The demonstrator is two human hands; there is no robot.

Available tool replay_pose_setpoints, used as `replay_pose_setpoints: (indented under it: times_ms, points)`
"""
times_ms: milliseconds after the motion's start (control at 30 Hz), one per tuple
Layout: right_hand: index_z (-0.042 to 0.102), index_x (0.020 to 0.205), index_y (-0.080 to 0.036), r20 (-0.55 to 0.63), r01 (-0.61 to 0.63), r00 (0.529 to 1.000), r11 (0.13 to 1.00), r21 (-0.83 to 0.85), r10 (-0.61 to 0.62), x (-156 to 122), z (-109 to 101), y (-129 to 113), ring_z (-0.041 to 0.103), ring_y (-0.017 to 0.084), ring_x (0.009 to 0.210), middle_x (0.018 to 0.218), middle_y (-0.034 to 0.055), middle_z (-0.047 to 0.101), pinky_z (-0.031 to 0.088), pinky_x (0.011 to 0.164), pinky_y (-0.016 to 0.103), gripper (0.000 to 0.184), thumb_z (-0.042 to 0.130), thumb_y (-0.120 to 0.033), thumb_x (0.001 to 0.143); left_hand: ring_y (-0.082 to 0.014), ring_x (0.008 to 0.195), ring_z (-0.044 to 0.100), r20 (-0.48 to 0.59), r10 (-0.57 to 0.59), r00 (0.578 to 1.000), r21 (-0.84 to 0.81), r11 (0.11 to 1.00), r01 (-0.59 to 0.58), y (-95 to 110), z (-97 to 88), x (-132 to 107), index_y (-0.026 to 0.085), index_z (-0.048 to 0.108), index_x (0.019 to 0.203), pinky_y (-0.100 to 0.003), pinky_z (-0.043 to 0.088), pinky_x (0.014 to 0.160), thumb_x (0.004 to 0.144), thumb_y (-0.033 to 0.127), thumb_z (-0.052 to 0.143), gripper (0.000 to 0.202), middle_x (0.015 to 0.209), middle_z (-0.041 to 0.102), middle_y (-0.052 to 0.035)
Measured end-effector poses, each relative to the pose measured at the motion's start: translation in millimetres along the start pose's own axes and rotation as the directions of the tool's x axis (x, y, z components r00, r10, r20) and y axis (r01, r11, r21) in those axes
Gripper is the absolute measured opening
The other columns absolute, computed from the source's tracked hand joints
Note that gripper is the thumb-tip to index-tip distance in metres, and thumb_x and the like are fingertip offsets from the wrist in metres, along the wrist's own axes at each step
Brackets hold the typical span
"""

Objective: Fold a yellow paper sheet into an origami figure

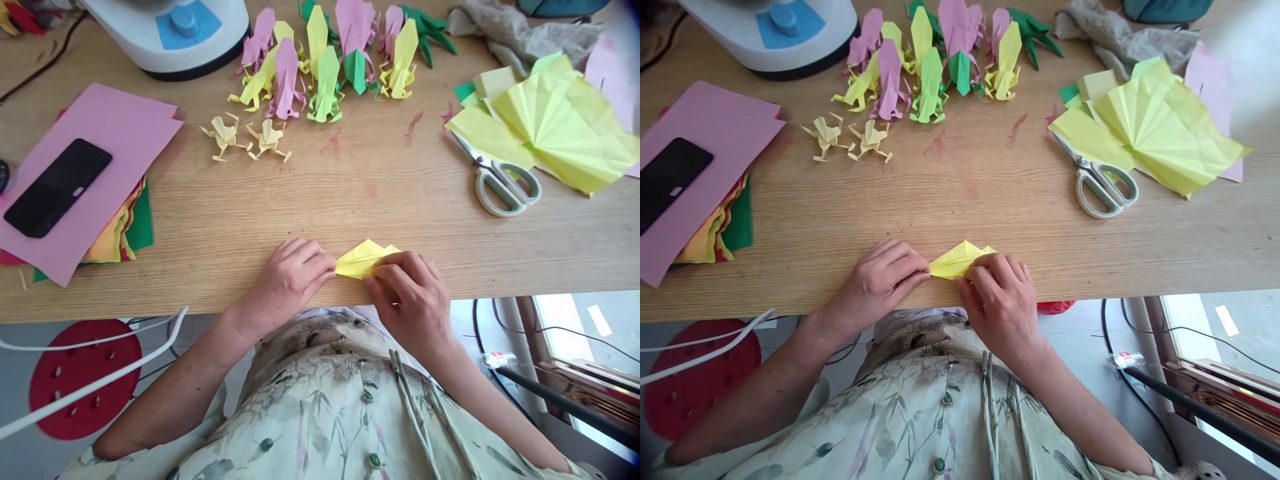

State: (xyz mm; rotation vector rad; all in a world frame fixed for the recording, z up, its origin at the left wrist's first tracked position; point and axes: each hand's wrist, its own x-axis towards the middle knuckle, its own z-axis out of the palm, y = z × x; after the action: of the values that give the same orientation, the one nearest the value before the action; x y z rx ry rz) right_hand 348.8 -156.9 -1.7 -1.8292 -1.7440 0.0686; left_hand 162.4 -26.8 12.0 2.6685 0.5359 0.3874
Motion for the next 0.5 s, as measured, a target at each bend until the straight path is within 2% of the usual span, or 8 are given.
replay_pose_setpoints:
  times_ms: [233, 500]
  points:
    - [0.061, 0.088, -0.023, -0.026, -0.103, 0.994, 0.994, 0.021, 0.104, 3.5, 1.4, -2.4, 0.060, 0.021, 0.089, 0.104, 0.0083, 0.061, 0.048, 0.073, 0.038, 0.005, 0.061, -0.021, 0.093, -0.0190, 0.083, 0.054, 0.010, -0.045, 0.999, 0.049, 0.998, 0.044, 4.2, -0.9, 3.8, 0.017, 0.060, 0.091, -0.033, 0.042, 0.073, 0.100, 0.020, 0.047, 0.016, 0.086, 0.060, -0.0043]
    - [0.058, 0.089, -0.023, 0.009, -0.104, 0.995, 0.994, 0.020, 0.104, 6.0, 1.2, -2.4, 0.059, 0.023, 0.091, 0.103, 0.0091, 0.060, 0.049, 0.074, 0.039, 0.005, 0.060, -0.019, 0.093, -0.0194, 0.080, 0.054, 0.003, -0.085, 0.996, 0.113, 0.990, 0.084, 6.7, 2.8, 8.7, 0.019, 0.056, 0.085, -0.034, 0.039, 0.071, 0.099, 0.027, 0.051, 0.018, 0.083, 0.060, -0.0030]
